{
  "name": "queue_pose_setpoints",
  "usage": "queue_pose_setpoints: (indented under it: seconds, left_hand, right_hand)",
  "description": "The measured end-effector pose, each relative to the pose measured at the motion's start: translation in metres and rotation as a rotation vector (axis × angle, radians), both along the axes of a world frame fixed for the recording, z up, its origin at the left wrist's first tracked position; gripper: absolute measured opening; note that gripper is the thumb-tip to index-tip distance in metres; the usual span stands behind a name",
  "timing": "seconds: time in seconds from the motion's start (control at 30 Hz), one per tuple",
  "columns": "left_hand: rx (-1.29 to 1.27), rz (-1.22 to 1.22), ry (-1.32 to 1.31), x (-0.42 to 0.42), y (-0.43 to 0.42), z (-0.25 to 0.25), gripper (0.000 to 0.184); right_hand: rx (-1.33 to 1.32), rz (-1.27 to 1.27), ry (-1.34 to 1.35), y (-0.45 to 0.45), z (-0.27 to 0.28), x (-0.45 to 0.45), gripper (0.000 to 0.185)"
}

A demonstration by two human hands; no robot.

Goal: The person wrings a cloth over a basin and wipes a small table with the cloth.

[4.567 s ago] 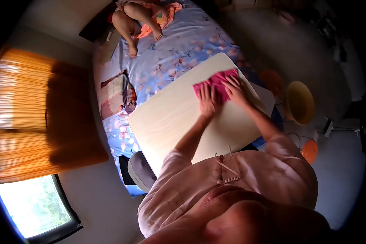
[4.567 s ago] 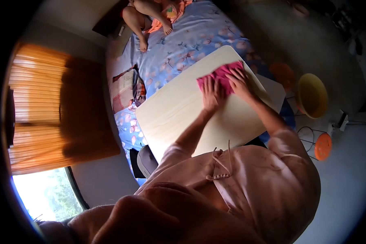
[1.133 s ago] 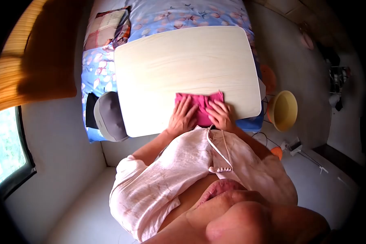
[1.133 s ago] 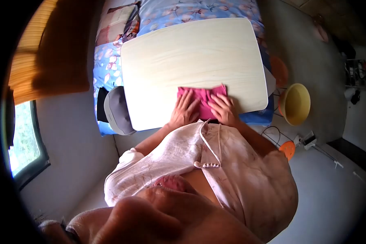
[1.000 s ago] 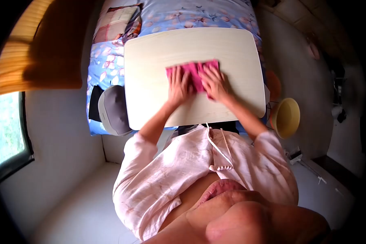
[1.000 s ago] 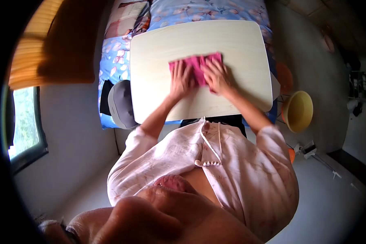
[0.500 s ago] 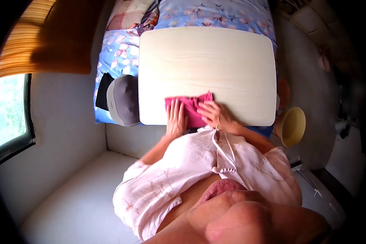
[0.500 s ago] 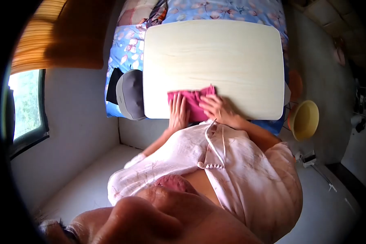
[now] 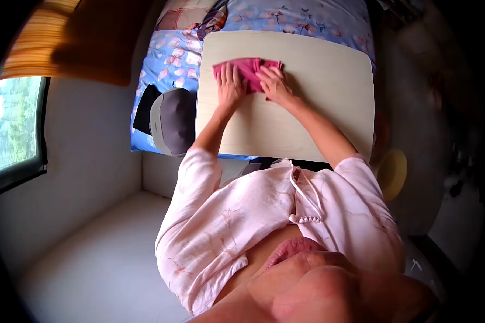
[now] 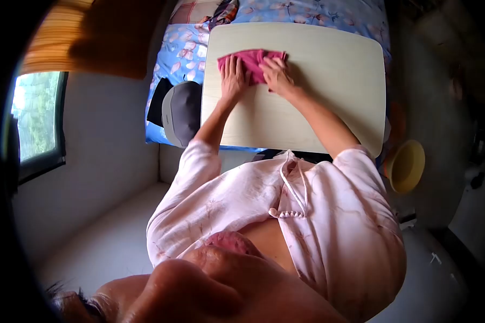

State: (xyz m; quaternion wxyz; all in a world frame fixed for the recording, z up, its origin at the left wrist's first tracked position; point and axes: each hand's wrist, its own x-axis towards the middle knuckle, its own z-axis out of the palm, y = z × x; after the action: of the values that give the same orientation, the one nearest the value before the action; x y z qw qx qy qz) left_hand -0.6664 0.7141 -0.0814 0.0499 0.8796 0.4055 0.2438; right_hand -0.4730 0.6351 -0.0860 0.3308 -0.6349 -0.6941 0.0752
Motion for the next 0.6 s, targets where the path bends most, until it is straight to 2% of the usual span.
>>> queue_pose_setpoints:
  seconds: [0.03,0.07,0.13,0.17,0.2,0.23,0.3,0.37,0.43,0.5,0.53,0.6]
  left_hand:
    - [0.004,-0.030,0.005,-0.020,-0.022,0.001,0.064]
    - [-0.052,-0.038,0.050,-0.041,-0.051,0.010,0.065]
    - [-0.163,-0.049,0.117,-0.091,-0.118,0.020,0.069]
    - [-0.209,-0.042,0.119,-0.113,-0.148,0.022,0.072]
    - [-0.265,-0.032,0.154,-0.127,-0.170,0.031,0.074]
    - [-0.286,-0.009,0.162,-0.136,-0.183,0.028,0.073]
    - [-0.297,0.029,0.142,-0.129,-0.177,0.029,0.072]
    - [-0.223,0.062,0.139,-0.108,-0.141,0.023,0.072]
    - [-0.125,0.083,0.116,-0.074,-0.084,0.019,0.072]
    - [-0.038,0.079,0.047,-0.037,-0.024,0.006,0.074]
    - [-0.010,0.071,0.028,-0.019,0.001,0.001,0.074]
    - [-0.032,0.088,0.022,0.012,0.028,0.001,0.069]
  right_hand:
    - [0.050,-0.002,-0.112,-0.023,-0.011,-0.014,0.034]
    - [0.131,0.135,-0.379,-0.051,0.009,-0.023,0.031]
    - [0.092,0.353,-0.405,-0.106,0.045,-0.052,0.031]
    - [0.059,0.379,-0.307,-0.132,0.039,-0.068,0.029]
    - [0.017,0.365,-0.085,-0.154,0.026,-0.085,0.031]
    - [-0.002,0.355,-0.067,-0.160,0.041,-0.092,0.033]
    - [0.044,0.418,-0.084,-0.142,0.035,-0.086,0.031]
    - [0.142,0.415,-0.211,-0.100,0.023,-0.068,0.028]
    - [0.201,0.254,-0.289,-0.047,0.031,-0.041,0.028]
    - [0.046,0.086,-0.269,-0.001,0.012,-0.006,0.034]
    - [-0.042,-0.001,-0.143,0.017,0.017,0.005,0.035]
    - [-0.053,-0.012,-0.083,0.038,0.012,0.023,0.033]
